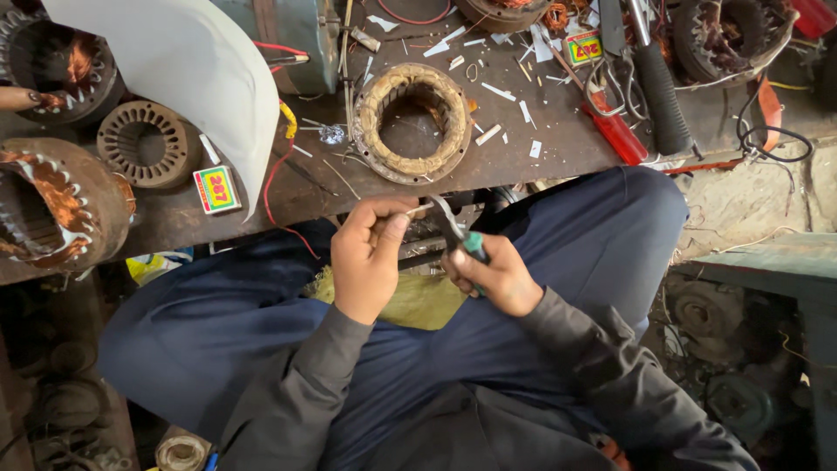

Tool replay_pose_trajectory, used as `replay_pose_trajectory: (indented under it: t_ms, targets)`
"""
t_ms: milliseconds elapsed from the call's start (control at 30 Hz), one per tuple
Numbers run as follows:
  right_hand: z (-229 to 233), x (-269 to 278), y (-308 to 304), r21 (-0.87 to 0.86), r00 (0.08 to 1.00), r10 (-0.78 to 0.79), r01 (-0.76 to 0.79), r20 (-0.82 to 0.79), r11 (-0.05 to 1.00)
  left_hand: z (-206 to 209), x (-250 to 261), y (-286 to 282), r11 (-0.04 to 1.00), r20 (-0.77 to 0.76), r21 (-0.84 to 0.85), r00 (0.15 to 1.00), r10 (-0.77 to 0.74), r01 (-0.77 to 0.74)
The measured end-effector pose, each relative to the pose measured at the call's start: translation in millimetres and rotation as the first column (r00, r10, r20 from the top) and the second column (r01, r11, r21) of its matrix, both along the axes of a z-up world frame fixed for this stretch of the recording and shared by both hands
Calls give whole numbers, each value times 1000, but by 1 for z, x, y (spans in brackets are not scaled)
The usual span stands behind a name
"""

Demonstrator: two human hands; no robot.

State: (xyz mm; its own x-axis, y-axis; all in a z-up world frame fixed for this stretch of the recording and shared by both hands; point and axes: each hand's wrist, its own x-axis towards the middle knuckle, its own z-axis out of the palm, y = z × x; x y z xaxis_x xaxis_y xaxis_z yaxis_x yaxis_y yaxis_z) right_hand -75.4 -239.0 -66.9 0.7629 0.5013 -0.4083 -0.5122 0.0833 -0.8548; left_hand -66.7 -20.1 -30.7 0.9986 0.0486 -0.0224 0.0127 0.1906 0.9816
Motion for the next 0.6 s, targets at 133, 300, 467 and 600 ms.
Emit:
replay_pose_trajectory:
  t_ms: [133,300,467,600]
  targets:
    - [29,0,-7,41,986,43,-50,161,998,9,-3,-2,994,85,-100,996,-37,46]
    - [73,38,-30,-142,884,-147,231,443,963,53,9,21,827,448,486,893,42,-283]
    - [78,112,-53,-644,599,262,613,757,459,76,31,39,114,744,664,636,-207,-739]
    - [62,126,-43,-609,491,362,674,792,419,50,27,23,154,692,708,633,-347,-689]
